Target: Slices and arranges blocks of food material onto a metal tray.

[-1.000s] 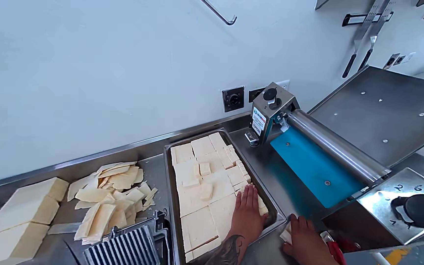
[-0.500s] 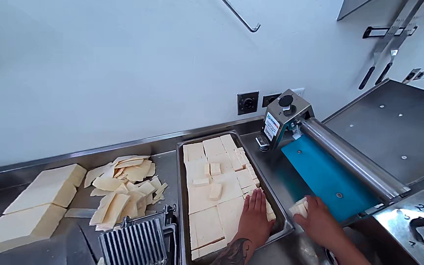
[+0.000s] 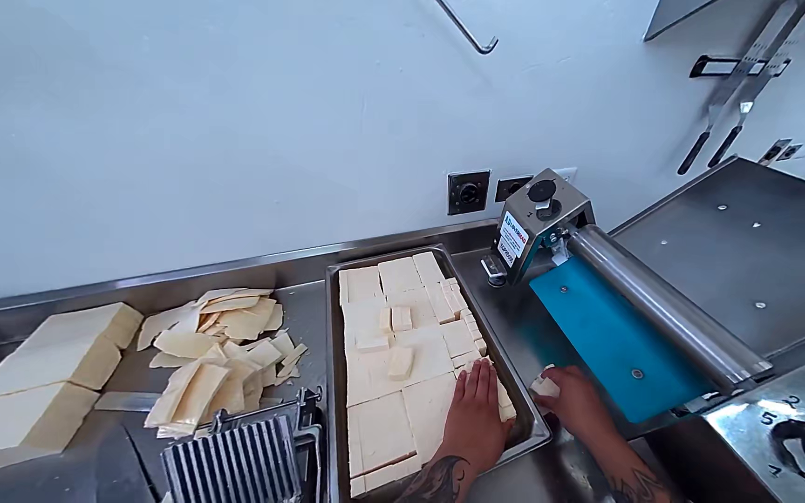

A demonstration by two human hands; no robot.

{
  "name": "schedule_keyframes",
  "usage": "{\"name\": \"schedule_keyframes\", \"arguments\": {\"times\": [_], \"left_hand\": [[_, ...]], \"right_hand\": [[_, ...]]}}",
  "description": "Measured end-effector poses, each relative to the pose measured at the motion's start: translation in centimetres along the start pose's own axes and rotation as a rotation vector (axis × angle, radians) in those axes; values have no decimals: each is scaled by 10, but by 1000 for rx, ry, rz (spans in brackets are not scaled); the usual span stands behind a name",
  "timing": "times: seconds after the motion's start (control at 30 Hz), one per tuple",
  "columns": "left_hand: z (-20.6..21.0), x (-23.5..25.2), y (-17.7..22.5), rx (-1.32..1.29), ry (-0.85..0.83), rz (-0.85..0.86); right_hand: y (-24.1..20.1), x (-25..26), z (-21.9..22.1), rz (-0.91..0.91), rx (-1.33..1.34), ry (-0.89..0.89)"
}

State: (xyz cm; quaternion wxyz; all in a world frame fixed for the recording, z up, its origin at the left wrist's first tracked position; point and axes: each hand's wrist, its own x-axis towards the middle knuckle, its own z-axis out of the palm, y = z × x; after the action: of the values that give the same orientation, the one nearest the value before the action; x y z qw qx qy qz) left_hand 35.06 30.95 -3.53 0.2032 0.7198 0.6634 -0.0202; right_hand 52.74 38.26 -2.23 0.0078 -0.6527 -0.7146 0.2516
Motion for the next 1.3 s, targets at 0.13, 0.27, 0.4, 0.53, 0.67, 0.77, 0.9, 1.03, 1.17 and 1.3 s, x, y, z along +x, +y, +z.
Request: {"name": "schedule_keyframes", "arguments": {"times": [0.13,0.27,0.4,0.53,0.67,0.77,0.9,1.03,1.17,1.3], "left_hand": [[0,0,-1,-7,16,6],[0,1,-2,-22,26,9],[2,0,-2,-16,32,16],[0,-1,-2,-20,30,8],[1,0,-3,-34,39,12],[3,0,-3,-33,34,9],[2,0,-2,-29,32,11],[3,0,-3,-46,52,16],[2,0,-3,-50,42,16],[4,0,-3,-68,68,26]], "right_hand": [[2,-1,-3,41,27,-79],[-12,-6,-28,24,116,24],[-51,7,-34,-114,85,-1],[-70,23,-7,-198,57,-33],[-66,16,2,-209,71,38],[-63,14,11,-247,-2,107],[-66,16,5,-268,44,145],[-56,2,-12,-273,148,156],[-34,-20,12,-406,112,249],[-16,-37,11,-479,59,210]]}}
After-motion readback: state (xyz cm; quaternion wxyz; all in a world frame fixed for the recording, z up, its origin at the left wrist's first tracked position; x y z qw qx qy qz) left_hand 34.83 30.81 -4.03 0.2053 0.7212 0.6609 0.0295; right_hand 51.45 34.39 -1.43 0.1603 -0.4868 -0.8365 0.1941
